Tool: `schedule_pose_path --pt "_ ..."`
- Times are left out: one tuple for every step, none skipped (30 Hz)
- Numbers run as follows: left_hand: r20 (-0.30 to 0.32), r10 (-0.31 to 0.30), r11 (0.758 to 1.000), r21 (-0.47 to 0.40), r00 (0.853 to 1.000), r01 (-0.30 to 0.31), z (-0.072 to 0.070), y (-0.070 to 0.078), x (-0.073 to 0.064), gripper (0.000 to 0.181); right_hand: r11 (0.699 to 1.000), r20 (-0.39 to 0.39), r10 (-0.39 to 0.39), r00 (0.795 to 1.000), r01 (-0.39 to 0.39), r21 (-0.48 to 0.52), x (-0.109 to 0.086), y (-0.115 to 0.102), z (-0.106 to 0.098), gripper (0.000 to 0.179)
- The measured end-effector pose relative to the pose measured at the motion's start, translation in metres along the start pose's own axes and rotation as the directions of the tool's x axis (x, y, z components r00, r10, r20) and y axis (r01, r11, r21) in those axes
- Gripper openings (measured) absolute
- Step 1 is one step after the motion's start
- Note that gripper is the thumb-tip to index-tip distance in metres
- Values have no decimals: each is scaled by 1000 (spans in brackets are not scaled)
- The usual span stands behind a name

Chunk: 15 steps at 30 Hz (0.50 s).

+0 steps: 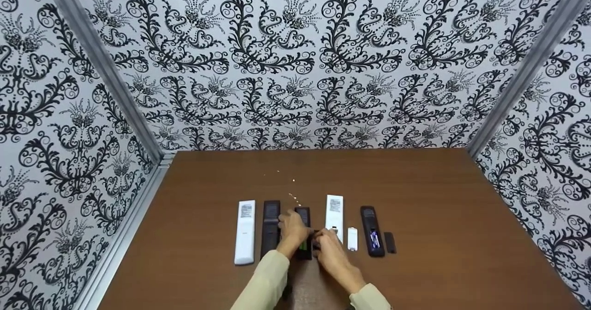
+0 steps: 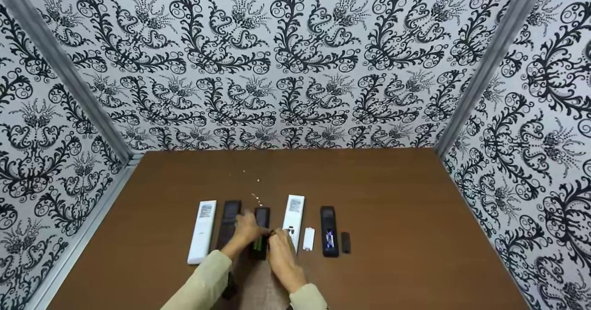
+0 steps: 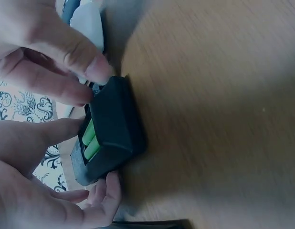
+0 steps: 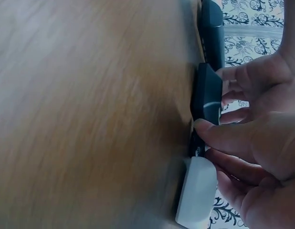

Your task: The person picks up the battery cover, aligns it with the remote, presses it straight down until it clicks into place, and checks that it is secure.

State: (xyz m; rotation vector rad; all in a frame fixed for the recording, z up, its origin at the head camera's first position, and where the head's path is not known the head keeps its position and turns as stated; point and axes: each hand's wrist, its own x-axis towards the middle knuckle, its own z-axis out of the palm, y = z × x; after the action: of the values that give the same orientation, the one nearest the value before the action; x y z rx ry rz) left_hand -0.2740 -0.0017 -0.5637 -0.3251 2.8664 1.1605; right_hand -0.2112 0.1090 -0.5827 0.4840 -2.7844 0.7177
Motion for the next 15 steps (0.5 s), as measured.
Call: schedule_pose_path --pt "13 -4 1000 -4 1000 4 0 -1 1 84 1000 -3 -5 1000 5 -7 0 0 1 11" --pt "29 -8 1000 -5 1000 8 -1 -1 2 85 1000 -11 -16 1000 16 -16 -1 1 2 11" --pt "39 -6 1000 -3 999 6 -1 -2 3 84 999 -20 -23 1000 23 -25 -1 2 2 9" --pt "48 -2 1000 1 999 2 -2 -2 3 83 999 -27 -30 999 29 -30 -1 2 3 8" --pt "56 6 1000 12 998 -7 -3 -3 4 82 999 -35 -40 999 38 -34 -2 2 4 8" --pt "60 15 1000 25 998 -17 -4 -3 5 80 998 -44 -51 998 49 -37 -1 3 5 8" --pt "64 24 999 34 998 -26 -5 -4 6 78 998 -49 -59 997 58 -38 -1 3 6 9" --pt "64 33 998 45 997 -36 -6 -4 7 77 997 -55 -68 996 66 -42 -1 3 6 11" --pt "61 37 998 48 997 -40 -7 -4 7 75 997 -57 -71 996 68 -43 -1 3 6 11" --pt "61 40 998 53 997 -43 -7 -4 7 75 996 -56 -75 996 73 -43 0 3 7 13" --pt "62 39 998 53 997 -42 -8 -4 8 73 996 -56 -79 995 76 -48 0 3 7 13" --pt "62 35 998 52 997 -39 -9 -4 7 73 995 -55 -82 995 80 -54 0 4 7 14" --pt "64 29 998 46 998 -32 -9 -4 8 72 996 -50 -80 996 78 -52 0 4 6 14" --pt "65 26 999 42 998 -28 -9 -5 8 70 996 -44 -79 996 76 -51 0 4 6 13" --pt "66 21 999 39 998 -23 -9 -5 8 67 996 -38 -75 996 73 -47 0 3 5 13"
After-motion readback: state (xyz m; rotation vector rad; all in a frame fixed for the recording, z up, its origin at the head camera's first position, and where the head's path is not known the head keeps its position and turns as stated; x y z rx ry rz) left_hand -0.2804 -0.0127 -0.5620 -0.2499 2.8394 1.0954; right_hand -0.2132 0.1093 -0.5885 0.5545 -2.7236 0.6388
